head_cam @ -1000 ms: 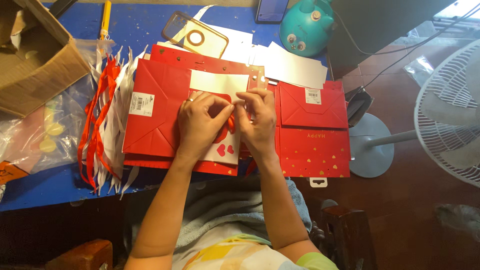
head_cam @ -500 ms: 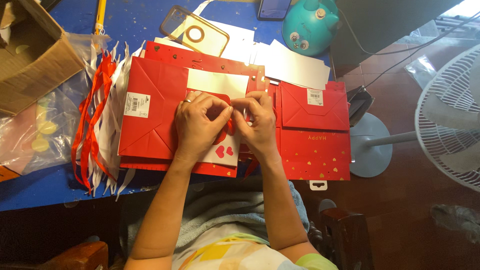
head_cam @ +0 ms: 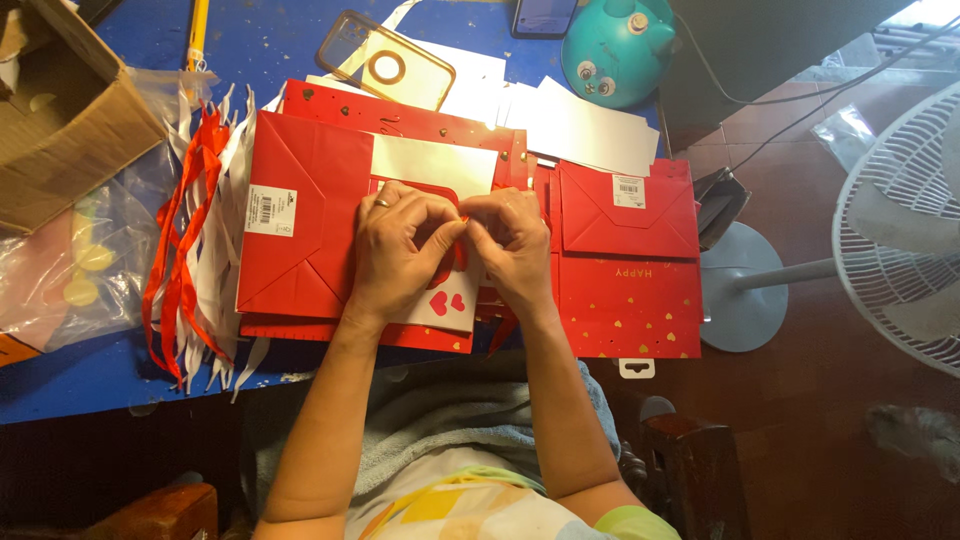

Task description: The person ties red ribbons around small red gift boxes. They thread the ribbon through a slot, pull it tight, and tie a knot on the front of each box. The person handles multiple boxes one at a time, stacking finished boxes aside.

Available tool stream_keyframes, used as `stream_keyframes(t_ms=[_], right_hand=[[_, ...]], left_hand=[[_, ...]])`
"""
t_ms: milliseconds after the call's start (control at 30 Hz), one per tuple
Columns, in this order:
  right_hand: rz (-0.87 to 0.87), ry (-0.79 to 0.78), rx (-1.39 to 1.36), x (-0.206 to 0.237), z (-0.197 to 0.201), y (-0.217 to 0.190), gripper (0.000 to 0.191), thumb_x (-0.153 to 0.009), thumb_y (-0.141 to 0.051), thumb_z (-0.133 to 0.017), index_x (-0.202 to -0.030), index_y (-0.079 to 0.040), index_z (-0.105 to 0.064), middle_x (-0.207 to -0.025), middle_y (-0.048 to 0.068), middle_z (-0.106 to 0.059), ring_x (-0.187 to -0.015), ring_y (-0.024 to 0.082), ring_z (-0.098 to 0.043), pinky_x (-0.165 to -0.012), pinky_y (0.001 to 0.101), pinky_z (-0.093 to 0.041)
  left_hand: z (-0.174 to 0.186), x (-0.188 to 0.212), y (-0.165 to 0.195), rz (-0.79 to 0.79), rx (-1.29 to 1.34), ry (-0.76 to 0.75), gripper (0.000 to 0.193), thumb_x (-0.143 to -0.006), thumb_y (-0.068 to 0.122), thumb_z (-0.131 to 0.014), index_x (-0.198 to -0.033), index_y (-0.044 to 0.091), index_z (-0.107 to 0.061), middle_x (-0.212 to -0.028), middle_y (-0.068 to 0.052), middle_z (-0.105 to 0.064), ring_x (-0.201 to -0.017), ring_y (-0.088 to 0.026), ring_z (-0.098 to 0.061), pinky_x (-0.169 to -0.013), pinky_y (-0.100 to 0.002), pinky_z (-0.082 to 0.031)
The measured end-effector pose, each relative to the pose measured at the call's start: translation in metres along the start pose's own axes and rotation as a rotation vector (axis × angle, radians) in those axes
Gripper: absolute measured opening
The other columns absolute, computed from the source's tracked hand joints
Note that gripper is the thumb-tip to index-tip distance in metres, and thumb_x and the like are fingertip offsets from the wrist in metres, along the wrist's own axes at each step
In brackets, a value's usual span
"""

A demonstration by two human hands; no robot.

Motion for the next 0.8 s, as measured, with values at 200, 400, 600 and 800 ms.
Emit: stream_keyframes(t_ms=[200, 400, 600, 800], right_hand=[[-0.095, 0.007, -0.059, 0.006, 0.0, 0.004, 0.018, -0.092, 0.002, -0.071, -0.106, -0.008, -0.074, -0.095, 0.0, -0.063, -0.09, 0.01, -0.054, -0.077, 0.0252, -0.049], [-0.122, 0.016, -0.103, 0.013, 0.0, 0.006, 0.017, -0.093, 0.003, -0.069, -0.105, -0.008, -0.075, -0.094, -0.001, -0.059, -0.087, 0.01, -0.052, -0.076, 0.0246, -0.048], [-0.02, 0.032, -0.05, 0.015, 0.002, -0.002, 0.016, -0.092, 0.002, -0.07, -0.104, -0.008, -0.075, -0.097, 0.001, -0.065, -0.094, 0.012, -0.054, -0.08, 0.0266, -0.05], [0.033, 0.021, 0.041, 0.014, 0.003, -0.003, 0.014, -0.091, -0.002, -0.074, -0.103, -0.008, -0.076, -0.096, 0.003, -0.068, -0.097, 0.018, -0.056, -0.085, 0.0316, -0.049]], left_hand=[[0.002, 0.007, 0.003, -0.052, 0.071, 0.007, 0.017, -0.094, 0.03, -0.076, -0.09, 0.014, -0.072, -0.1, 0.006, -0.074, -0.104, -0.016, -0.061, -0.105, -0.038, -0.035], [0.003, 0.014, -0.001, -0.077, 0.274, -0.055, 0.018, -0.095, 0.029, -0.076, -0.089, 0.013, -0.068, -0.101, 0.004, -0.072, -0.106, -0.017, -0.059, -0.11, -0.037, -0.035], [0.002, 0.015, 0.003, 0.005, 0.413, -0.053, 0.021, -0.095, 0.027, -0.077, -0.091, 0.01, -0.064, -0.098, 0.001, -0.067, -0.104, -0.017, -0.059, -0.1, -0.035, -0.049], [-0.009, 0.009, 0.017, 0.012, 0.057, 0.048, 0.041, -0.075, 0.031, -0.091, -0.092, 0.004, -0.064, -0.089, -0.005, -0.063, -0.089, -0.02, -0.06, -0.074, -0.033, -0.053]])
Point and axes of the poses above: each hand's wrist, its own x-axis away from the middle knuckle, its own z-axis out of the back of the hand, y = z × x, the point moved 3 cm from there along -x, towards the middle knuckle
